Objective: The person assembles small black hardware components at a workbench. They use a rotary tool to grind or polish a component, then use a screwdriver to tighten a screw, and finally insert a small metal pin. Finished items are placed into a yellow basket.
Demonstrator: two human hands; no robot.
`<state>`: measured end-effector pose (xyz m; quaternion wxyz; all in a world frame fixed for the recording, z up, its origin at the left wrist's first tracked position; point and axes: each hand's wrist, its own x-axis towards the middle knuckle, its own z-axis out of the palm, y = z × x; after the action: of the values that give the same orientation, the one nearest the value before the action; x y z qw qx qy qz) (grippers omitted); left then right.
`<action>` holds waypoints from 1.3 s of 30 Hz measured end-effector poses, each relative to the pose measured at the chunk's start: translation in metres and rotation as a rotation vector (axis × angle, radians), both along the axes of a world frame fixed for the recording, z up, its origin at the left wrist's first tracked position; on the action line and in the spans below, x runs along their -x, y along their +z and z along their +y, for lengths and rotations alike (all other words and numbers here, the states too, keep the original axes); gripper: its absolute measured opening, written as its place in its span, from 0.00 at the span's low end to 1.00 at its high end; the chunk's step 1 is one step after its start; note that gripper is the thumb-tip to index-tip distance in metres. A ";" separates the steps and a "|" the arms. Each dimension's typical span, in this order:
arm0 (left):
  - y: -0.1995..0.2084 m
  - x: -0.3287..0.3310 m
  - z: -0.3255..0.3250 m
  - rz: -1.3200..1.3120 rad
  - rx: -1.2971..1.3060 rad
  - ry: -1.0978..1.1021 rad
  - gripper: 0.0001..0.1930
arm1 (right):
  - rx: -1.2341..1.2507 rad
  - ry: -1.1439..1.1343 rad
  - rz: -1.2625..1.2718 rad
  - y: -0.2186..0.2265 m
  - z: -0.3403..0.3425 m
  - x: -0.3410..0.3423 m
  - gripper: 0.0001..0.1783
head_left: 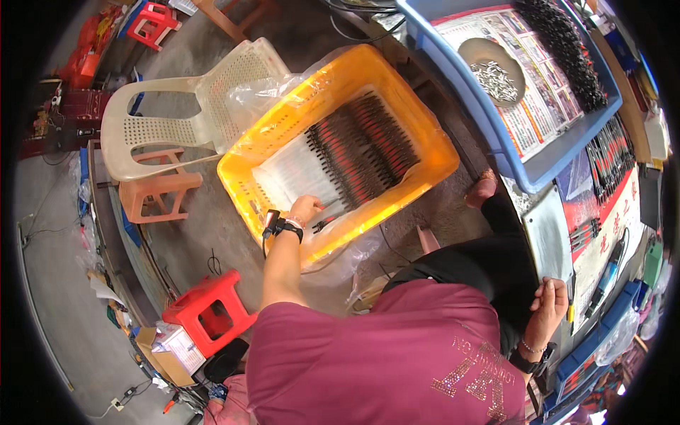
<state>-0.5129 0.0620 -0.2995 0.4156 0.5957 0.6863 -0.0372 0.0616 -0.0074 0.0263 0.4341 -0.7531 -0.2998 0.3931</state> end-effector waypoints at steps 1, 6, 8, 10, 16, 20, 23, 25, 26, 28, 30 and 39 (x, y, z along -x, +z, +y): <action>-0.001 -0.002 -0.002 0.020 0.010 -0.015 0.11 | 0.001 -0.003 0.002 0.000 0.001 0.000 0.09; -0.013 -0.009 -0.014 -0.030 0.006 0.056 0.11 | 0.001 -0.015 0.017 0.000 0.002 -0.001 0.09; -0.016 -0.009 -0.017 -0.071 0.062 0.132 0.10 | -0.009 -0.028 0.052 -0.001 0.002 -0.002 0.09; -0.020 -0.009 -0.018 -0.077 0.082 0.081 0.10 | 0.010 -0.043 0.034 -0.003 0.002 -0.002 0.09; -0.024 -0.010 -0.017 -0.010 0.134 0.076 0.08 | -0.006 -0.045 0.029 -0.005 0.001 -0.004 0.09; -0.021 -0.016 -0.018 0.089 0.001 0.007 0.06 | -0.005 -0.046 0.026 -0.005 0.000 -0.005 0.09; -0.017 -0.020 -0.018 0.125 -0.058 -0.051 0.06 | 0.006 -0.051 0.020 -0.005 0.000 -0.004 0.09; -0.015 -0.022 -0.016 0.128 -0.081 -0.102 0.06 | 0.010 -0.032 0.002 -0.005 0.000 -0.004 0.09; -0.014 -0.022 -0.015 0.126 -0.085 -0.125 0.06 | 0.012 -0.023 -0.006 -0.005 0.000 -0.004 0.09; -0.012 -0.022 -0.011 0.117 -0.033 -0.120 0.07 | 0.015 -0.026 0.002 -0.005 0.000 -0.005 0.09; -0.011 -0.020 -0.007 0.104 0.030 -0.105 0.07 | 0.016 -0.029 0.006 -0.006 -0.001 -0.006 0.08; 0.029 -0.026 0.012 0.062 -0.256 0.163 0.10 | 0.023 -0.037 -0.015 0.001 0.003 0.000 0.07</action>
<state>-0.4868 0.0741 -0.2706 0.3166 0.5848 0.7439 0.0663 0.0615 -0.0043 0.0277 0.4303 -0.7664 -0.2843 0.3828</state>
